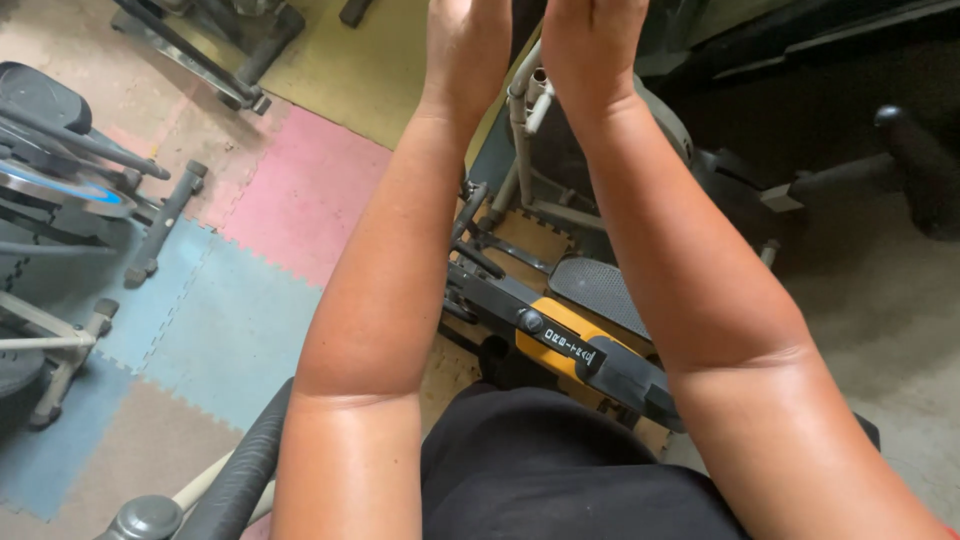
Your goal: Cleaning and wiping down various elliptical and exercise machines using a spray bottle and cloth.
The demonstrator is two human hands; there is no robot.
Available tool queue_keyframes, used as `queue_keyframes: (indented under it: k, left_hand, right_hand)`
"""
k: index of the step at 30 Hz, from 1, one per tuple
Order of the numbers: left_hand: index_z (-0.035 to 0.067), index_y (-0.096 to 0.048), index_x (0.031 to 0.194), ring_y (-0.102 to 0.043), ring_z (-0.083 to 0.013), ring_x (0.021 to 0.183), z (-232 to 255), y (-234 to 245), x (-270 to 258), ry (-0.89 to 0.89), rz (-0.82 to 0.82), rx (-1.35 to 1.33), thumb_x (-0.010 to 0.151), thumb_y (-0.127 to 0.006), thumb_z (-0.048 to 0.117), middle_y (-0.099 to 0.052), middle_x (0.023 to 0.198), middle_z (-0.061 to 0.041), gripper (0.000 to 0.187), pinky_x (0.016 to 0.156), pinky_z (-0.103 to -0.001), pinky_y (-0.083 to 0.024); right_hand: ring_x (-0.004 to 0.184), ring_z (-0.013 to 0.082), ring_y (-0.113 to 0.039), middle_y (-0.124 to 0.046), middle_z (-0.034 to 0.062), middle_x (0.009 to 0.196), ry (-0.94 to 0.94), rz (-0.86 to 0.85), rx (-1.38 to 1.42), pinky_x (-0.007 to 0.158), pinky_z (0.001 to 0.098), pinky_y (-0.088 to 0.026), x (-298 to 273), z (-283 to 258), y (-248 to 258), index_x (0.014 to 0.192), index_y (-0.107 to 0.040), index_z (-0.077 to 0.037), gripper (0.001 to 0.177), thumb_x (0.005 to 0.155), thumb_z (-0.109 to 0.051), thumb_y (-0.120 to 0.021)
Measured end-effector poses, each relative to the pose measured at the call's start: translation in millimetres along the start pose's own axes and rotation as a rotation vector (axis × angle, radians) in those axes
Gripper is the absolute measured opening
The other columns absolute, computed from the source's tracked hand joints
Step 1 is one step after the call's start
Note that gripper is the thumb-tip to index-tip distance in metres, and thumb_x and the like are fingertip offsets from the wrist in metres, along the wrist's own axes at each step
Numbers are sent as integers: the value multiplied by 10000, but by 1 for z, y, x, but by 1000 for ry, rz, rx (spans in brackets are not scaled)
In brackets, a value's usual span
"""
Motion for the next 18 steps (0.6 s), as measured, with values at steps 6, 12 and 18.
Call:
queue_keyframes:
  k: [6, 12, 18]
  left_hand:
    - [-48, -624, 949, -582, -250, 694, 5, -2, -4, -155, 4, 3, 1049, -504, 416, -637, 754, -154, 490, 689, -418, -514]
    - [-13, -650, 1045, -636, -274, 861, -8, -1, -36, -216, 46, 39, 1088, -578, 265, -676, 905, -161, 291, 825, -385, -530]
    - [27, -648, 1190, -620, -279, 1113, 13, -9, -107, -260, 126, 110, 1080, -649, 189, -631, 1168, -165, 196, 1012, -359, -504]
  right_hand:
    - [1107, 289, -517, -525, 117, 1280, 157, 179, 222, 1001, 344, -432, -38, -93, 4, 1300, -576, -95, 219, 1090, -46, -610]
    - [1451, 382, -340, -336, 205, 1543, 162, -172, 190, 1281, 433, -255, -117, -82, -32, 1471, -535, -45, 426, 1056, 53, -560]
    - [1378, 277, -462, -509, 186, 1475, -271, -408, 409, 1159, 372, -384, -188, -23, -14, 1430, -552, -17, 388, 1042, -31, -552]
Point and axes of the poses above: each hand's wrist, its own x-axis towards the middle knuckle, its own y-axis out of the back of the hand, z = x × y, the point moved 5 cm from there along x, towards the middle knuckle
